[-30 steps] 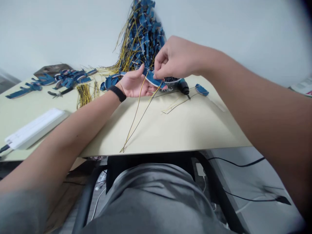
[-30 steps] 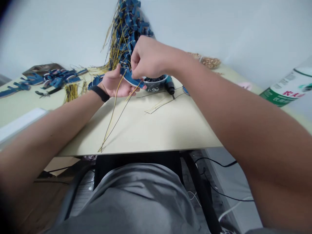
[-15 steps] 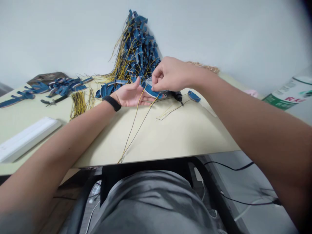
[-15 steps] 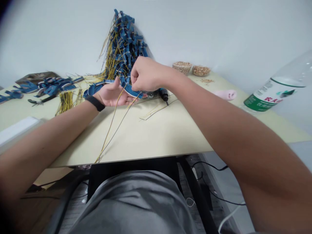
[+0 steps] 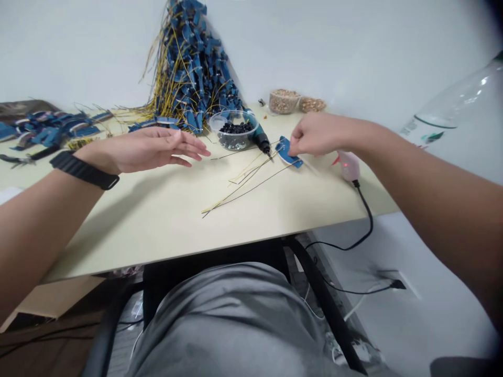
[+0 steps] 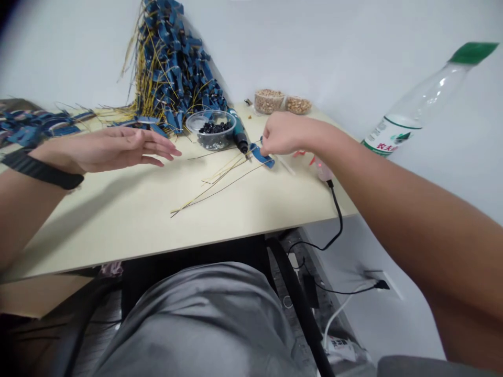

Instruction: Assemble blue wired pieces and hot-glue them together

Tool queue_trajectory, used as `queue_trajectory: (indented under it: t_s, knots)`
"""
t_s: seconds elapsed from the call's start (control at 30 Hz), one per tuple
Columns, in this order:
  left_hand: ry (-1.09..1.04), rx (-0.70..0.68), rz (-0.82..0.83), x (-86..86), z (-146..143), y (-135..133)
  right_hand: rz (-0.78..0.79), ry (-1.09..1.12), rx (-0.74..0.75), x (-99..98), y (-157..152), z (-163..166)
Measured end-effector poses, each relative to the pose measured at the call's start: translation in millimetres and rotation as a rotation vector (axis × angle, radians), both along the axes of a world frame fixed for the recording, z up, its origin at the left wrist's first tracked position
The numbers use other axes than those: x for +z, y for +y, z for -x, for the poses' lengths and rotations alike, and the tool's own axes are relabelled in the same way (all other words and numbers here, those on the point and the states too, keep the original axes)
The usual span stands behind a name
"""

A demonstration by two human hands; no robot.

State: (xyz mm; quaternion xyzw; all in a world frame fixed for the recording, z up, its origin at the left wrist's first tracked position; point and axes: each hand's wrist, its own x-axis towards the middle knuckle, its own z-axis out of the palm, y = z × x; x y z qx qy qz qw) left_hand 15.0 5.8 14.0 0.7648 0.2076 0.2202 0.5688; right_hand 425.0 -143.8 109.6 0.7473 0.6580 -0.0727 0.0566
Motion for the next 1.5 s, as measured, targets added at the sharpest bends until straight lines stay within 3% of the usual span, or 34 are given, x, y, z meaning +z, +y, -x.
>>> queue_trajectory:
  t_s: [0.13, 0.3, 0.47, 0.6, 0.73, 0.83, 0.97, 1.13, 1.23, 1.33, 1.5]
  knots:
    - [-0.020, 0.085, 0.020, -11.9, 3.8, -3.0, 0.035, -0.084, -0.021, -14.3, -1.2, -25.0]
    - [0.076, 0.183, 0.010, -14.1, 1.0, -12.9, 0.080, -0.104, -0.071, -32.1, 9.5, -47.7]
    - [0.123, 0.149, -0.016, -14.5, -3.8, -21.7, 0.067, -0.082, -0.137, -45.2, 20.6, -62.3]
    - [0.144, 0.149, -0.061, -16.1, -5.0, -20.5, 0.038, -0.067, -0.098, -45.6, 17.8, -60.8]
    - [0.178, 0.209, -0.162, -13.8, -6.4, -22.7, 0.031, -0.173, -0.114, -32.0, 6.2, -42.5]
    - [0.205, 0.287, -0.182, -2.6, -10.9, -32.1, -0.023, -0.221, -0.154, -17.2, -1.8, -21.9]
    - [0.286, 0.474, -0.267, 17.1, -19.1, -46.2, -0.221, -0.063, -0.064, -11.1, 2.8, 22.4]
    - [0.493, 0.661, -0.514, 21.6, -10.1, -34.9, -0.380, 0.177, 0.258, -37.0, 36.8, 104.7]
    - [0.491, 0.812, -0.753, 16.8, 13.3, -12.8, -0.407, 0.239, 0.312, -57.2, 50.9, 138.7]
    - [0.596, 0.871, -0.876, 14.2, 41.6, 6.0, -0.416, 0.244, 0.298, -73.1, 53.2, 146.0]
    - [0.920, 0.864, -0.848, 13.5, 63.8, 20.7, -0.473, 0.309, 0.257, -86.3, 54.8, 132.6]
